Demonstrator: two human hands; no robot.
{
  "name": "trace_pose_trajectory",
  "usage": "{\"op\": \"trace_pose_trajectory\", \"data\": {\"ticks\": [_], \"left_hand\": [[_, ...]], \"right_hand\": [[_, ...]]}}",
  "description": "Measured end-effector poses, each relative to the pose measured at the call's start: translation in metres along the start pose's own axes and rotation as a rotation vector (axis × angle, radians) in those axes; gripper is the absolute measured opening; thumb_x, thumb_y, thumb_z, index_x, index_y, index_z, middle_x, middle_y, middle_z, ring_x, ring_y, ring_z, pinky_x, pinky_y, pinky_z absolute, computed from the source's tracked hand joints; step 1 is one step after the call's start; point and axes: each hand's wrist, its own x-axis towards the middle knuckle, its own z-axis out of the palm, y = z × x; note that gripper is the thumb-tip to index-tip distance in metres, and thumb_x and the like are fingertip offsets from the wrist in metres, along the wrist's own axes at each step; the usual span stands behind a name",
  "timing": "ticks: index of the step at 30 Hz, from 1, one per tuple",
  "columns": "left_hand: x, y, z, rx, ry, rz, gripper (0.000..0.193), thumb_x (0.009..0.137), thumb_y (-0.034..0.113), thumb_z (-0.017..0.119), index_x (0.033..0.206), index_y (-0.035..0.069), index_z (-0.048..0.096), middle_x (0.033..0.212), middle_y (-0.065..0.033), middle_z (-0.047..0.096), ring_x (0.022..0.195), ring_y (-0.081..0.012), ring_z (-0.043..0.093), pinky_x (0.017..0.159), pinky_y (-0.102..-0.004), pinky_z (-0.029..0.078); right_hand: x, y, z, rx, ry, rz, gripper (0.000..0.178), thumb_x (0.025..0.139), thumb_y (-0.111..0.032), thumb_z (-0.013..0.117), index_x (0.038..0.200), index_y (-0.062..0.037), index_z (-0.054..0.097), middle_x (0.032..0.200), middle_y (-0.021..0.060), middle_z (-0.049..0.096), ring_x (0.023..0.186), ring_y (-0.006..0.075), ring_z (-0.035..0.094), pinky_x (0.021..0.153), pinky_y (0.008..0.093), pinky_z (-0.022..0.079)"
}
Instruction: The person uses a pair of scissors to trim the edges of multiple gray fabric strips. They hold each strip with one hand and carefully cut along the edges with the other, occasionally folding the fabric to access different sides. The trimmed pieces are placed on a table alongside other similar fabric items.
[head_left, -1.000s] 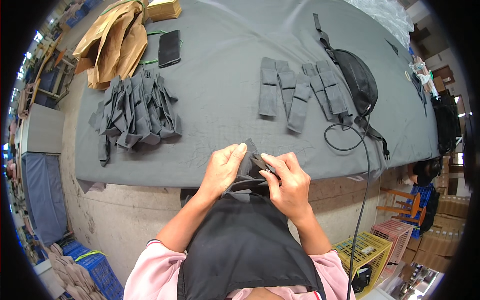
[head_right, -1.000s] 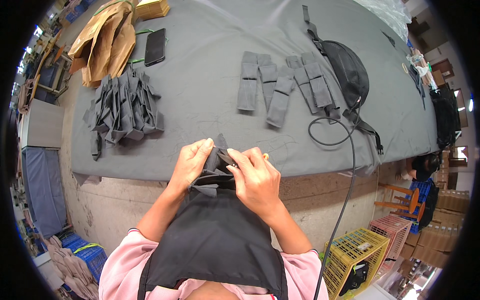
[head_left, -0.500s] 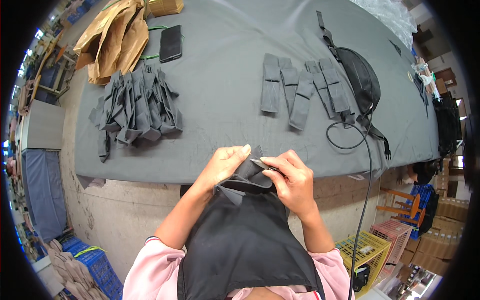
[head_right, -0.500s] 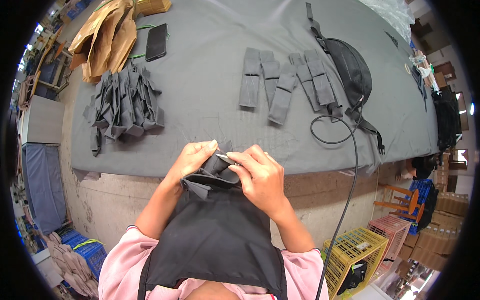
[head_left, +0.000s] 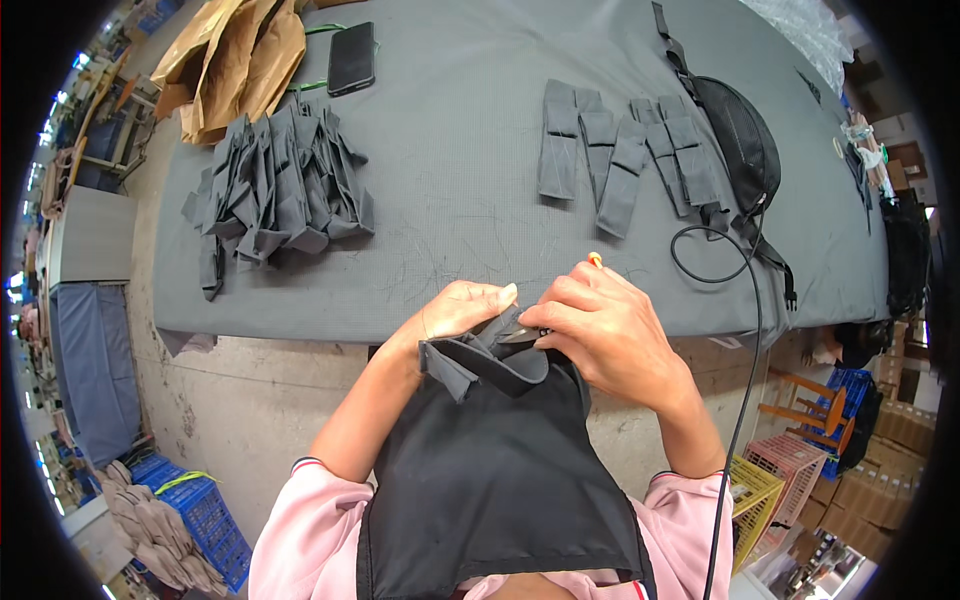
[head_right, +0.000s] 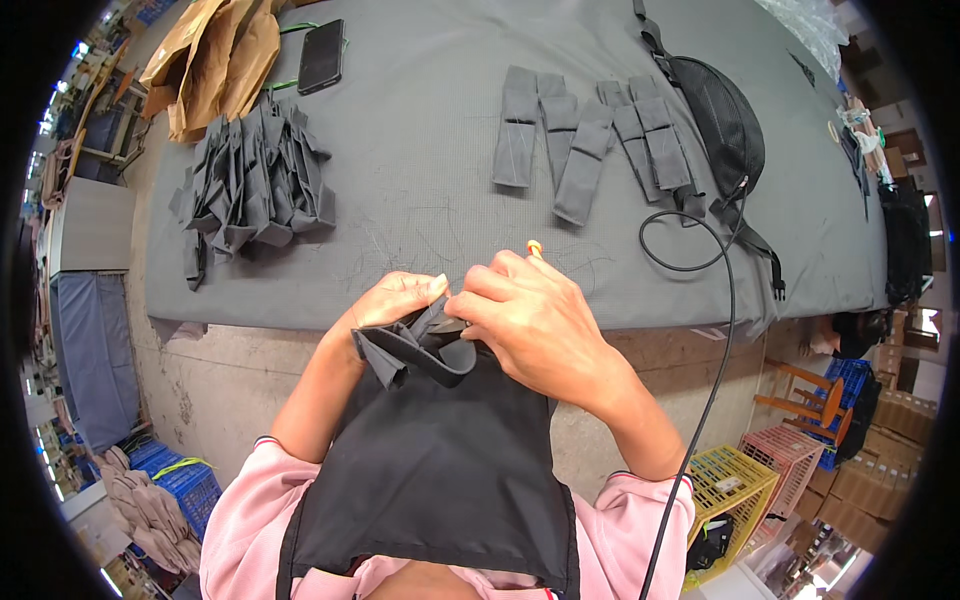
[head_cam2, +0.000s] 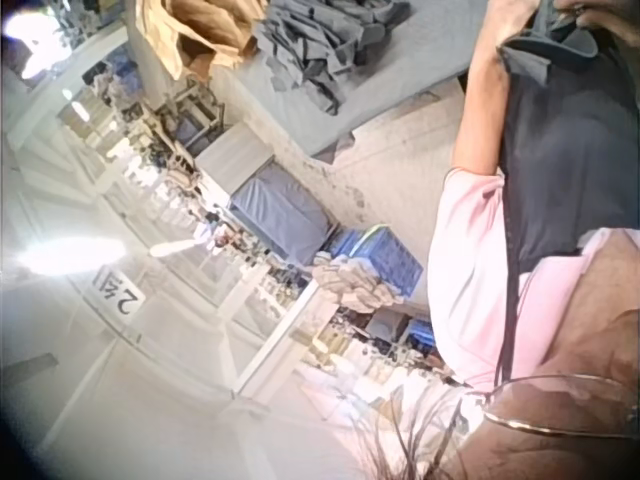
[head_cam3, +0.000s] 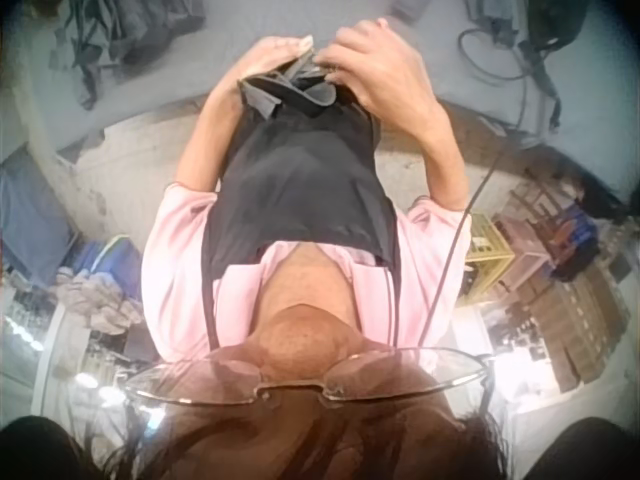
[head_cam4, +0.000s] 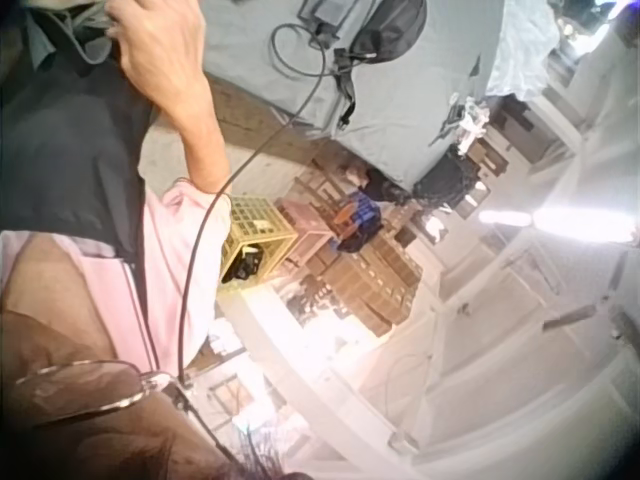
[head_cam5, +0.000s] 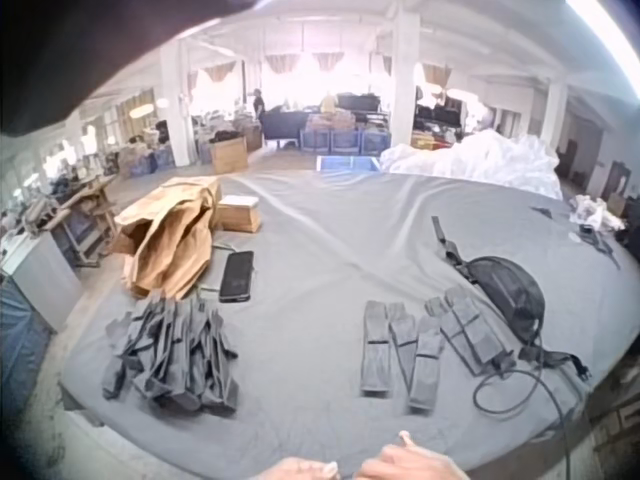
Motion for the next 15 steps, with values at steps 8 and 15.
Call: {"op": "trace_pose_trajectory", "data": {"ticks": [8,15], "left_hand": [[0.001,-0.005,-0.004,-0.014,0.005,-0.028,0.031,0.094,0.032,0.055,0.080,0.006,0.062,0.072,0.0029,0.060,0.063,-0.0035,0.052,0.056,-0.0214,0.042],[0.000,-0.004,0.002,0.026,0.018,-0.017,0.032,0.095,0.032,0.053,0.083,0.004,0.063,0.071,0.0032,0.059,0.064,-0.0029,0.051,0.056,-0.0206,0.041]], "right_hand": [[0.001,0.000,0.002,0.002,-0.019,-0.020,0.021,0.066,-0.009,0.072,0.084,-0.0084,0.062,0.076,0.0007,0.051,0.076,0.0212,0.050,0.067,0.0350,0.044],[-0.011,0.007,0.015,0.212,0.101,0.127,0.020,0.068,-0.006,0.072,0.086,-0.0057,0.065,0.074,0.0037,0.056,0.071,0.0227,0.053,0.065,0.0340,0.045]]}}
